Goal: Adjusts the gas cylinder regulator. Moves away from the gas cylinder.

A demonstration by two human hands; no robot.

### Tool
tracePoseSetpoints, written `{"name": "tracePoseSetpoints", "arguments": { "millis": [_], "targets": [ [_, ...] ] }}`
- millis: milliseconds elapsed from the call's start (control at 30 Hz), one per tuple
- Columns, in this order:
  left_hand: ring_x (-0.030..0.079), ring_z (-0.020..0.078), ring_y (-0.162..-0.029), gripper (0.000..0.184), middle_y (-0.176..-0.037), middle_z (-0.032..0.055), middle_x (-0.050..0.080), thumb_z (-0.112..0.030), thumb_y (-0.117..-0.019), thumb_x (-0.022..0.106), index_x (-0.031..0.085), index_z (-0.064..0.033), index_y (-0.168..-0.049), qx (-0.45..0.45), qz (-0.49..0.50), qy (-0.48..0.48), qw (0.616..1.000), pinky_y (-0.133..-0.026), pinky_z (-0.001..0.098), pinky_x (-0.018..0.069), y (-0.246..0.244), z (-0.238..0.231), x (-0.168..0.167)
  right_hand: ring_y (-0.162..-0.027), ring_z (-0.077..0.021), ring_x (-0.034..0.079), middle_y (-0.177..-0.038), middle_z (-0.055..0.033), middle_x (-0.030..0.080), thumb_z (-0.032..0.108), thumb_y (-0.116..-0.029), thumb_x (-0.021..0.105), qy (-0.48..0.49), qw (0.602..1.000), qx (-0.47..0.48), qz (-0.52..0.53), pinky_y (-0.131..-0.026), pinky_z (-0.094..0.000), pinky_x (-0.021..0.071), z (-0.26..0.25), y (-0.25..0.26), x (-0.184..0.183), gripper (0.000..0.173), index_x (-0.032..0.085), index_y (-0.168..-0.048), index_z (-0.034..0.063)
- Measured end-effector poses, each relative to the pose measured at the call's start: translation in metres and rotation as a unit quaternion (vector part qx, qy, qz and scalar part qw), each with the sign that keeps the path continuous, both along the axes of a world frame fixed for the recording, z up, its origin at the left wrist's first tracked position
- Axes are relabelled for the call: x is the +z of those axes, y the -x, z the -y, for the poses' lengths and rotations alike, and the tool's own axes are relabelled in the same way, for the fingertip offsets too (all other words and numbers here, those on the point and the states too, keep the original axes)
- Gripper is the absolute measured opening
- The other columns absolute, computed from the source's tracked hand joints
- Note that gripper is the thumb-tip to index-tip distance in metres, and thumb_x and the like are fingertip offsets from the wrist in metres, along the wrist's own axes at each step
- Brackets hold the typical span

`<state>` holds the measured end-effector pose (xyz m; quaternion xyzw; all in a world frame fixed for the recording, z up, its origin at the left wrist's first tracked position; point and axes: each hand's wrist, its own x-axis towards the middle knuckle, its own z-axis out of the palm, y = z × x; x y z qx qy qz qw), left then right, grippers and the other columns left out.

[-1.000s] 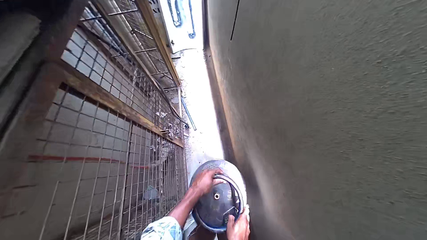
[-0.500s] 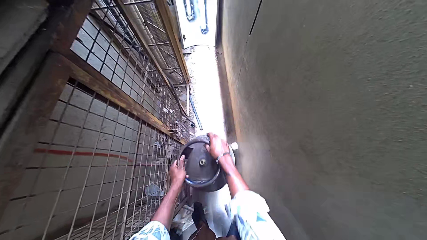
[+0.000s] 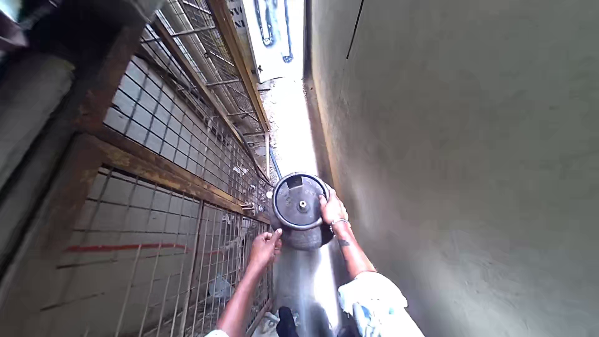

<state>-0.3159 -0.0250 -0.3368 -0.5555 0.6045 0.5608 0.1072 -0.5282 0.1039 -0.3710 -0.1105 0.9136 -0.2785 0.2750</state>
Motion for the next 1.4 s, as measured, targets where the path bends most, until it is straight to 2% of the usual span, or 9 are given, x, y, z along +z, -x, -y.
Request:
{"name": "tracePoseSetpoints", "arguments": {
  "millis": [233,400,600,700,867,1133,1233,1300,1400],
  "targets": [
    [0.068,0.0298,-0.107,0.036,-0.114,0.0125,0.071,-0.039,-0.1064,0.053,0.069,-0.0109,-0.122,-0.078,-0.094,0.343,0.931,-0.096,0.0567,0.0534,0.128,0.089,0.044,-0.125,-0.0340,0.063,-0.140,-0.0150,0.063,0.040,-0.1080,0.043,-0.024,1.000,0.002,0.008,-0.102,-0.0576,0.0503,0.008,0.003,-0.005,0.052,0.044,-0.155,0.0160],
    [0.057,0.0313,-0.131,0.031,-0.132,0.0134,0.066,-0.017,-0.1011,0.056,0.068,-0.0117,-0.129,-0.383,0.030,0.457,0.802,-0.113,0.0525,0.0433,0.226,0.208,-0.035,-0.113,-0.0286,0.069,-0.125,-0.0123,0.069,0.037,-0.1059,0.048,0.024,0.999,0.011,-0.033,-0.096,-0.0501,0.0547,0.003,0.000,-0.023,0.044,0.056,-0.142,0.0121],
    [0.037,0.0359,-0.148,0.037,-0.144,0.0170,0.058,-0.002,-0.0975,0.054,0.063,-0.0004,-0.133,-0.597,0.284,0.459,0.593,-0.129,0.0552,0.0046,0.228,0.264,-0.136,-0.110,-0.0251,0.070,-0.119,-0.0107,0.071,0.034,-0.1037,0.052,0.072,0.995,-0.006,-0.071,-0.095,-0.0464,0.0561,0.002,-0.001,-0.036,0.038,0.063,-0.131,0.0103],
    [0.040,0.0365,-0.145,0.036,-0.147,0.0195,0.053,-0.001,-0.0989,0.050,0.061,0.0054,-0.132,-0.598,0.358,0.448,0.560,-0.127,0.0530,0.0145,0.225,0.252,-0.156,-0.111,-0.0231,0.069,-0.119,-0.0096,0.071,0.034,-0.1028,0.052,0.082,0.993,-0.010,-0.081,-0.094,-0.0443,0.0562,0.002,-0.002,-0.039,0.036,0.066,-0.127,0.0105],
    [0.059,0.0348,-0.120,0.024,-0.120,0.0202,0.066,-0.002,-0.0980,0.051,0.071,0.0052,-0.109,-0.627,0.341,0.470,0.520,-0.111,0.0474,0.0377,0.246,0.219,-0.093,-0.110,-0.0228,0.069,-0.118,-0.0086,0.071,0.035,-0.1036,0.051,0.069,0.995,-0.005,-0.076,-0.092,-0.0446,0.0568,0.003,-0.004,-0.036,0.036,0.065,-0.127,0.0123],
    [0.057,0.0372,-0.116,0.021,-0.118,0.0193,0.064,-0.015,-0.0971,0.059,0.074,-0.0011,-0.096,-0.468,0.170,0.596,0.630,-0.106,0.0522,0.0403,0.273,0.165,0.050,-0.118,-0.0245,0.065,-0.124,-0.0140,0.069,0.052,-0.0957,0.062,0.212,0.971,-0.106,-0.007,-0.106,-0.0459,0.0508,-0.003,0.035,-0.007,0.060,0.066,-0.130,0.0032],
    [0.052,0.0379,-0.124,0.025,-0.122,0.0147,0.064,-0.030,-0.1002,0.061,0.076,-0.0087,-0.099,-0.445,0.087,0.627,0.634,-0.118,0.0582,0.0270,0.245,0.144,0.093,-0.125,-0.0300,0.061,-0.134,-0.0193,0.063,0.047,-0.0997,0.062,0.169,0.978,-0.103,-0.061,-0.108,-0.0491,0.0485,0.005,0.072,0.013,0.062,0.054,-0.143,0.0021],
    [0.046,0.0358,-0.135,0.029,-0.124,0.0101,0.064,-0.040,-0.1004,0.062,0.076,-0.0145,-0.099,-0.452,0.037,0.638,0.623,-0.125,0.0625,0.0115,0.223,0.137,0.119,-0.142,-0.0356,0.047,-0.151,-0.0206,0.051,0.047,-0.0901,0.072,0.096,0.978,-0.005,-0.184,-0.118,-0.0520,0.0382,0.014,0.095,0.014,0.082,0.043,-0.154,0.0049],
    [0.033,0.0381,-0.149,0.030,-0.141,0.0069,0.059,-0.047,-0.0978,0.065,0.078,-0.0202,-0.098,-0.452,-0.088,0.644,0.611,-0.123,0.0704,0.0075,0.194,0.131,0.174,-0.144,-0.0449,0.041,-0.157,-0.0283,0.040,0.035,-0.0769,0.086,0.054,0.970,0.080,-0.225,-0.117,-0.0575,0.0375,0.031,0.115,0.071,0.090,0.047,-0.153,0.0059]
  ]
}}
